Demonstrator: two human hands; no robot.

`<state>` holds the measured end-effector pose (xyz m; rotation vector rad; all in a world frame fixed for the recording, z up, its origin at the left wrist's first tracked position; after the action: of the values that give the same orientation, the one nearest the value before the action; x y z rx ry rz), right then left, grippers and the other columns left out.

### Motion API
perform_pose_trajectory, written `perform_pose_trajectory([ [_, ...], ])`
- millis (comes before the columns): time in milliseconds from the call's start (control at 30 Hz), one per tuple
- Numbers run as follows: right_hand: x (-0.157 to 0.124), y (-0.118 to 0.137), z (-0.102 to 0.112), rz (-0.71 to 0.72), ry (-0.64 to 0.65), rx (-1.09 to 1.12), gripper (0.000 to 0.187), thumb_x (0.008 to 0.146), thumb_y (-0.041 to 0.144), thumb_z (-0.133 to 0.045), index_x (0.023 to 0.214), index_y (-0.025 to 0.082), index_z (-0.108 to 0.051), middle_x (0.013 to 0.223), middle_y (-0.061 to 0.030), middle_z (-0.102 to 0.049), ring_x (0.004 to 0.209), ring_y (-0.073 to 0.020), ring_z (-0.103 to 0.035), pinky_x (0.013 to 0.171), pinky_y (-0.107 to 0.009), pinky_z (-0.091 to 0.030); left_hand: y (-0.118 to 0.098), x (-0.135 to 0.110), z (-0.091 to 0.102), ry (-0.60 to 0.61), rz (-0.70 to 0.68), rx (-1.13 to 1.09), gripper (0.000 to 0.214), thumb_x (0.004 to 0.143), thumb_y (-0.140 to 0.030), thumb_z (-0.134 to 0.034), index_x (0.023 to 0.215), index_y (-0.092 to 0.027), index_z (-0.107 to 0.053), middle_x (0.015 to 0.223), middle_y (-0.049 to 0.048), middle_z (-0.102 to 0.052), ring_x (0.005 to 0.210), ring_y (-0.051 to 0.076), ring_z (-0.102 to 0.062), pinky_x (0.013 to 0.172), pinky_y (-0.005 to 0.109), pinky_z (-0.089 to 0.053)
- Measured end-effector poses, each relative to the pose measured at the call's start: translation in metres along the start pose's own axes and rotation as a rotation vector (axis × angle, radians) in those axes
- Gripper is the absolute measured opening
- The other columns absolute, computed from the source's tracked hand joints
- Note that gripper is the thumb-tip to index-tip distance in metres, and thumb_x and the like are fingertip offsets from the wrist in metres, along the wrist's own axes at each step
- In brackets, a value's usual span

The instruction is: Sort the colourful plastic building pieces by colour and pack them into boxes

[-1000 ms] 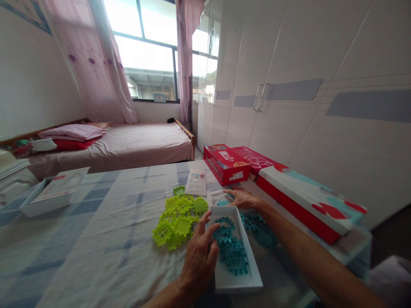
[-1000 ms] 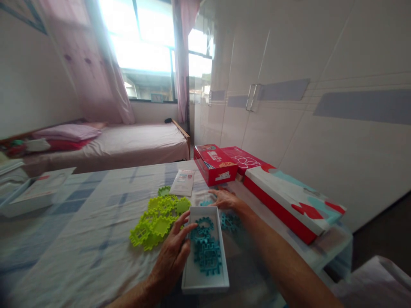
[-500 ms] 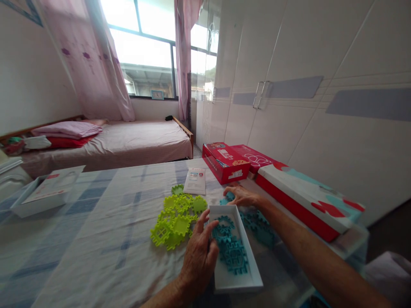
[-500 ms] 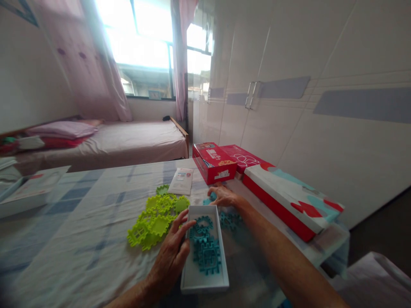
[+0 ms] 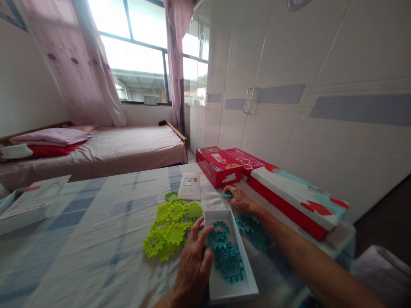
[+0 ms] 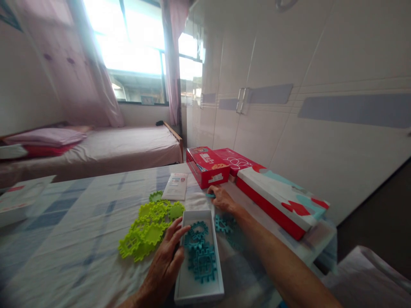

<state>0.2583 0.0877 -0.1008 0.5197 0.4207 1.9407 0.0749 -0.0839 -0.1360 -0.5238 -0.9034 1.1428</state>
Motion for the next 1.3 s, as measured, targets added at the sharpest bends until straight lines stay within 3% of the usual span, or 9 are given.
perform_pose_trajectory([
  [133, -0.013, 0.000, 0.020, -0.090, -0.193, 0.074, 0.032, 0.079, 0.014, -0.042, 0.111, 0.018, -0.047, 0.096, -0.0052, -0.059, 0.080, -0.0151, -0.057, 0.076, -0.029, -0.046, -0.001, -0.002, 0.001, 0.016, 0.030, 0.013, 0.047, 0.084, -0.016, -0.032, 0.127, -0.020, -0.049, 0.146, 0.0087, -0.030, 0.134, 0.023, -0.031, 0.108, 0.047, -0.031],
  [233, -0.042, 0.025, 0.040, -0.061, -0.235, 0.248, 0.037, 0.084, 0.024, -0.043, 0.121, 0.022, -0.040, 0.100, -0.0040, -0.057, 0.071, -0.0129, -0.056, 0.063, -0.026, -0.048, -0.002, -0.002, 0.001, 0.022, 0.049, 0.018, 0.047, 0.086, -0.018, -0.031, 0.130, -0.020, -0.046, 0.147, 0.0084, -0.028, 0.135, 0.022, -0.030, 0.108, 0.046, -0.030],
  [333, -0.078, 0.067, 0.048, 0.090, -0.040, 0.398, 0.041, 0.085, 0.029, -0.049, 0.125, 0.026, -0.042, 0.099, -0.0015, -0.059, 0.075, -0.0130, -0.058, 0.067, -0.026, -0.049, -0.002, -0.002, 0.001, 0.017, 0.073, 0.020, 0.048, 0.088, -0.022, -0.029, 0.134, -0.020, -0.043, 0.148, 0.0084, -0.026, 0.136, 0.022, -0.027, 0.109, 0.047, -0.028],
  [467, -0.111, 0.095, 0.046, 0.231, 0.173, 0.282, 0.054, 0.081, 0.031, -0.057, 0.133, 0.027, -0.042, 0.124, -0.0054, -0.054, 0.111, -0.0197, -0.052, 0.094, -0.034, -0.041, -0.003, -0.002, 0.001, 0.000, 0.080, 0.007, 0.048, 0.090, -0.025, -0.027, 0.135, -0.020, -0.041, 0.148, 0.0081, -0.027, 0.136, 0.023, -0.027, 0.110, 0.048, -0.026],
  [600, -0.119, 0.056, 0.047, -0.017, 0.110, 0.024, 0.066, 0.077, 0.041, -0.060, 0.137, 0.025, -0.038, 0.140, -0.0113, -0.041, 0.128, -0.0277, -0.036, 0.104, -0.047, -0.028, -0.006, -0.001, 0.003, 0.002, 0.078, 0.007, 0.047, 0.090, -0.025, -0.026, 0.134, -0.019, -0.043, 0.148, 0.0089, -0.028, 0.135, 0.023, -0.030, 0.110, 0.048, -0.026],
  [700, -0.125, 0.015, 0.041, -0.258, 0.247, -0.187, 0.096, 0.059, 0.050, -0.072, 0.141, 0.024, -0.031, 0.149, -0.0161, -0.024, 0.136, -0.0361, -0.018, 0.104, -0.059, -0.018, -0.007, -0.001, 0.003, 0.006, 0.076, 0.016, 0.047, 0.090, -0.025, -0.026, 0.133, -0.018, -0.044, 0.147, 0.0095, -0.029, 0.135, 0.023, -0.030, 0.110, 0.049, -0.027],
  [767, -0.128, -0.001, 0.037, -0.283, 0.315, -0.211, 0.103, 0.053, 0.051, -0.075, 0.142, 0.023, -0.031, 0.149, -0.0170, -0.022, 0.136, -0.0370, -0.018, 0.104, -0.059, -0.019, -0.007, -0.001, 0.003, -0.005, 0.077, 0.019, 0.047, 0.089, -0.025, -0.028, 0.133, -0.018, -0.044, 0.147, 0.0093, -0.030, 0.134, 0.023, -0.031, 0.109, 0.049, -0.028],
  [1033, -0.127, -0.001, 0.039, -0.046, 0.098, -0.191, 0.048, 0.078, 0.027, -0.049, 0.125, 0.017, -0.054, 0.122, -0.0104, -0.057, 0.113, -0.0213, -0.052, 0.100, -0.033, -0.037, -0.006, 0.000, 0.003, -0.019, 0.071, 0.024, 0.046, 0.089, -0.025, -0.030, 0.131, -0.018, -0.046, 0.146, 0.0102, -0.032, 0.133, 0.025, -0.033, 0.108, 0.049, -0.030],
  [1300, -0.127, -0.028, 0.043, -0.237, -0.244, -0.072, 0.037, 0.083, 0.027, -0.038, 0.116, 0.018, -0.053, 0.105, -0.0088, -0.065, 0.096, -0.0225, -0.061, 0.088, -0.037, -0.045, -0.005, 0.000, 0.004, -0.025, 0.076, 0.018, 0.046, 0.087, -0.023, -0.033, 0.131, -0.020, -0.047, 0.146, 0.0086, -0.033, 0.133, 0.025, -0.034, 0.107, 0.049, -0.032],
])
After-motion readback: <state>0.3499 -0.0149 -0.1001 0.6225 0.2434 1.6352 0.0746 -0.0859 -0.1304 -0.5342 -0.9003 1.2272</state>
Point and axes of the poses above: each hand's wrist, its own x-axis towards the middle knuckle, its own z-axis out of the back of the hand, y = z × x, the point moved 3 cm from there along x, towards the middle knuckle
